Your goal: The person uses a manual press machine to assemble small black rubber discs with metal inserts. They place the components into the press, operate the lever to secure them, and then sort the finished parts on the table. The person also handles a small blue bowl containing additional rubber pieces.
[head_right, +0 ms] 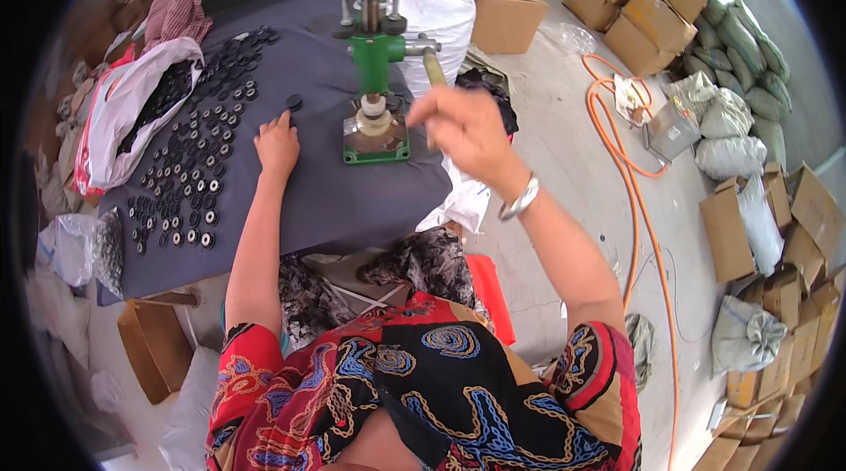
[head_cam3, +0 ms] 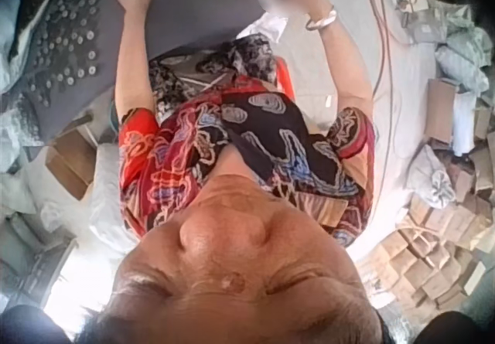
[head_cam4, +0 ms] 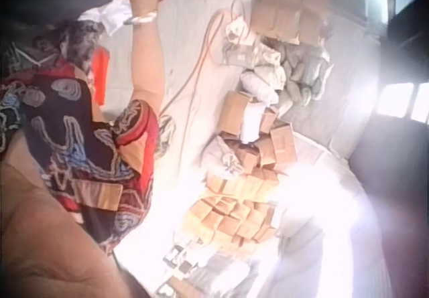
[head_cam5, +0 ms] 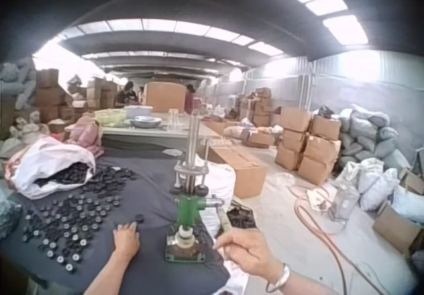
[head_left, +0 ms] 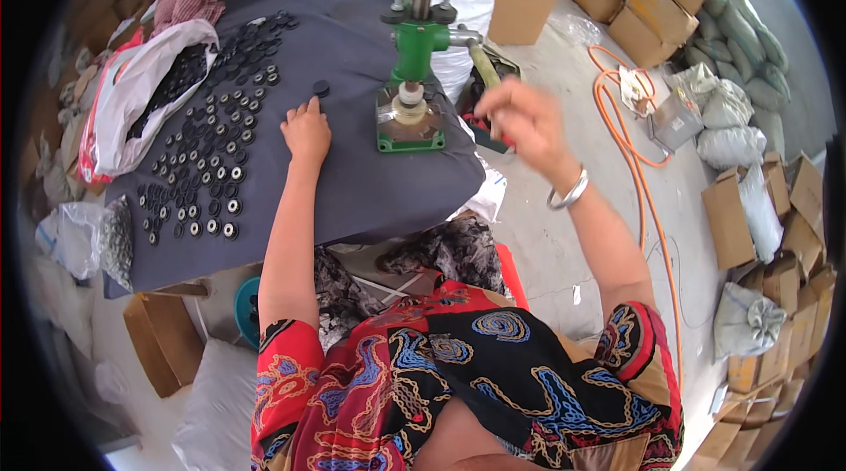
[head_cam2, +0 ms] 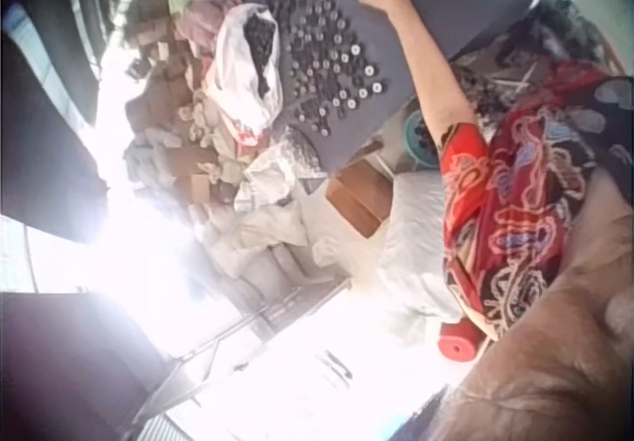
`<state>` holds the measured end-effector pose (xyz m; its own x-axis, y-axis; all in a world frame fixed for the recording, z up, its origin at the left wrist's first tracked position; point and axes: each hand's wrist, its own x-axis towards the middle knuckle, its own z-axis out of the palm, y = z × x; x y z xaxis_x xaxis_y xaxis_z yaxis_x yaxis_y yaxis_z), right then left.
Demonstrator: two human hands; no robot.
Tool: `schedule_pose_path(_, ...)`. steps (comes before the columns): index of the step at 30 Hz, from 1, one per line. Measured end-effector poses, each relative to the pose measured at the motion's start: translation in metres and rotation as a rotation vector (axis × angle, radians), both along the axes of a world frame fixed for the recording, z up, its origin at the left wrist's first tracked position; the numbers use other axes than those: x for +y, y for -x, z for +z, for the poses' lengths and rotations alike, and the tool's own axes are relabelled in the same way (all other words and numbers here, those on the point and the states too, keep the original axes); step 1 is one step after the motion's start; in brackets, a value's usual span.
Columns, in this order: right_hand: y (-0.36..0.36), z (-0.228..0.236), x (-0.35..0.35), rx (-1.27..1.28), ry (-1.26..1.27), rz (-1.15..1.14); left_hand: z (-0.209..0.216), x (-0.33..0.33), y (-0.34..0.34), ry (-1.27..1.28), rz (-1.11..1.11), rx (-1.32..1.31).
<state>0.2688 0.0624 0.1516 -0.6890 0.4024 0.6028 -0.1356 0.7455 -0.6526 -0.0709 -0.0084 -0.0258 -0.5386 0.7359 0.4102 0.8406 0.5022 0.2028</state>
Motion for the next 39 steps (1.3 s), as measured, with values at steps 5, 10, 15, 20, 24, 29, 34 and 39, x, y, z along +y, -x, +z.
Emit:
schedule_pose_path(5,0.023,0.065,0.035,0.097,0.342,0.13,0.0,-0.008,-0.004,-0.156,-0.054,-0.016)
schedule_pose_path(10,0.039,0.095,0.072,0.154,0.406,0.181,0.024,0.002,-0.054,-0.439,-0.312,-0.31)
schedule_pose_path(15,0.052,0.11,0.089,0.165,0.503,0.156,0.043,0.013,-0.099,-0.345,-0.384,-0.291)
schedule_pose_path(20,0.051,0.115,0.089,0.144,0.487,0.122,0.045,0.035,-0.112,-0.289,-0.35,-0.288)
schedule_pose_path(24,0.044,0.105,0.077,0.124,0.429,0.134,0.038,0.048,-0.114,-0.346,-0.342,-0.376)
schedule_pose_path(29,0.028,0.077,0.048,0.139,0.4,0.153,0.037,0.055,-0.116,-0.36,-0.317,-0.555)
schedule_pose_path(34,0.008,0.024,0.002,0.115,0.213,-0.014,0.034,0.048,-0.116,-0.466,-0.367,-0.625)
schedule_pose_path(39,0.001,-0.052,-0.004,0.202,-0.212,0.059,0.018,0.044,-0.058,-0.483,-0.256,-0.178)
